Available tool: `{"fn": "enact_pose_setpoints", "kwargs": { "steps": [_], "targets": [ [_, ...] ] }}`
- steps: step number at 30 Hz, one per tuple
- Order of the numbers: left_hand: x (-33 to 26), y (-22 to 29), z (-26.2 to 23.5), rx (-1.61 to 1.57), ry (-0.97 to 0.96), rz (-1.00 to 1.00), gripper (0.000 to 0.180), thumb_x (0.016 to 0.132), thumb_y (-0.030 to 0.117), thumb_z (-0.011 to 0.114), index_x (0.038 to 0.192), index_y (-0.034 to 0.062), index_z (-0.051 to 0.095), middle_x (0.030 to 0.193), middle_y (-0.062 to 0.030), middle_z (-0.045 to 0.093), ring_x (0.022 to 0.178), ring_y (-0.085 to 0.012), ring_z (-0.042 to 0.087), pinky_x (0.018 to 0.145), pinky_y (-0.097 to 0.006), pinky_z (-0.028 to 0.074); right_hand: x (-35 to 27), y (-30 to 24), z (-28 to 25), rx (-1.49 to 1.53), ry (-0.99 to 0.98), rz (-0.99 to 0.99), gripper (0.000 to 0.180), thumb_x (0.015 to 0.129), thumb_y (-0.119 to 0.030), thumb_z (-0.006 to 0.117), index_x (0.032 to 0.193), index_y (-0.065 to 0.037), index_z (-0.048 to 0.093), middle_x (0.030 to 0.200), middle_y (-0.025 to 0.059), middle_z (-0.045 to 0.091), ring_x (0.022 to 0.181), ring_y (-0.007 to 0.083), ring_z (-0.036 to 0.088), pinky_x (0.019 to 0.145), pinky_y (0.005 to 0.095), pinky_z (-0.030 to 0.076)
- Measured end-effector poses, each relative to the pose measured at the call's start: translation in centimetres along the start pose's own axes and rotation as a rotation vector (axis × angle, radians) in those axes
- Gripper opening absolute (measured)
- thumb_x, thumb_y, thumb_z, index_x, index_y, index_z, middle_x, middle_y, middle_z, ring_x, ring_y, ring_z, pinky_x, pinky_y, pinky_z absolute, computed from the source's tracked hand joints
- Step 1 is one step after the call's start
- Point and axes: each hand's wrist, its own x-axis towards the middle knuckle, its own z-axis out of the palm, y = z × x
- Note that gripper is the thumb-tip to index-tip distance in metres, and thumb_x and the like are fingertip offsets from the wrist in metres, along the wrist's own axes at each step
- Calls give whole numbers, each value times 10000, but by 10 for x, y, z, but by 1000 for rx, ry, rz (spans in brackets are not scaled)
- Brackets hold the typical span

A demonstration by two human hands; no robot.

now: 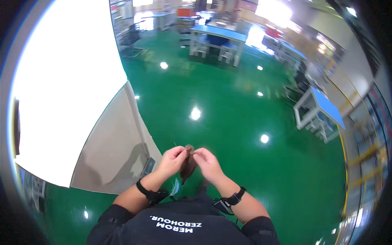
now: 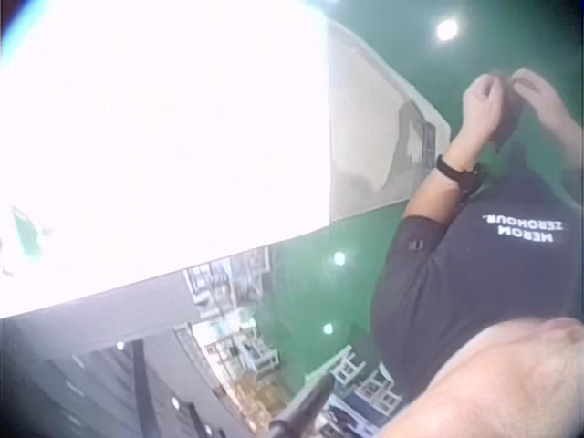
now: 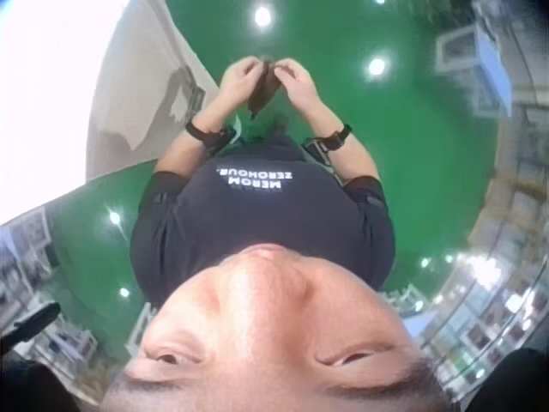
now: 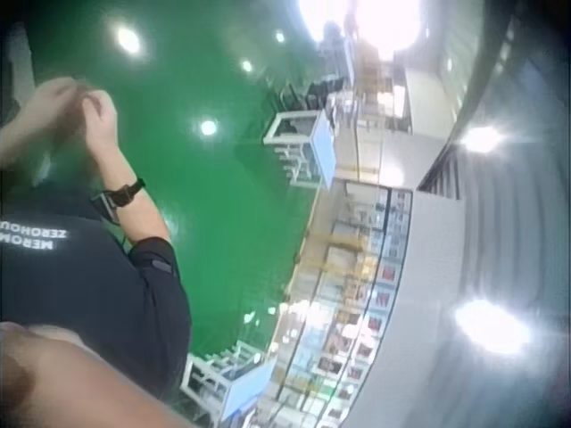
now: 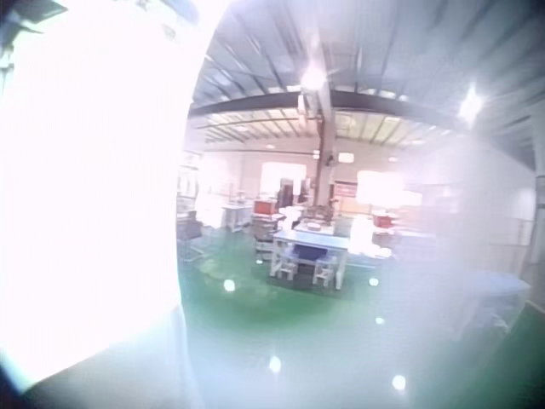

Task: Wiping down a blue table and a white frame stool with a damp cloth.

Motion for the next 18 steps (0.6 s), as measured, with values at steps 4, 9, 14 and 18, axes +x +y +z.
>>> {"fn": "enact_pose_setpoints", "kwargs": {
  "steps": [4,9,14,18],
  "targets": [
    [90,23,26,-74,-137,67,265,988,274,686,1088,29,682,1050,-55,704,970,-131,639,847,-325,537,87,-5,-74,-37,30,-45,160,1006,-88,595,1141,-25,652,1108,41,668,1034,131,610,933,286,489],
    [185,26,21,109,27,165,292,938,286,746,1054,31,663,971,-68,648,903,-173,620,790,-329,514,190,-32,-130,113,-79,-1,117,1048,-95,512,1115,-30,583,1058,28,612,1002,123,584,923,288,475],
    [296,2,-1,-6,168,130,197,979,251,710,1014,63,661,950,17,621,908,-95,573,796,-290,492,306,-48,-174,259,18,-48,113,1062,-119,501,1132,-50,557,1036,14,567,1001,112,557,912,278,471],
    [406,13,-16,-378,95,108,152,984,183,699,1066,56,683,988,49,648,945,-66,585,845,-274,491,413,-43,-210,251,98,-87,118,1065,-127,506,1147,-58,554,1018,-7,551,968,85,538,872,253,466]
  ]
}}
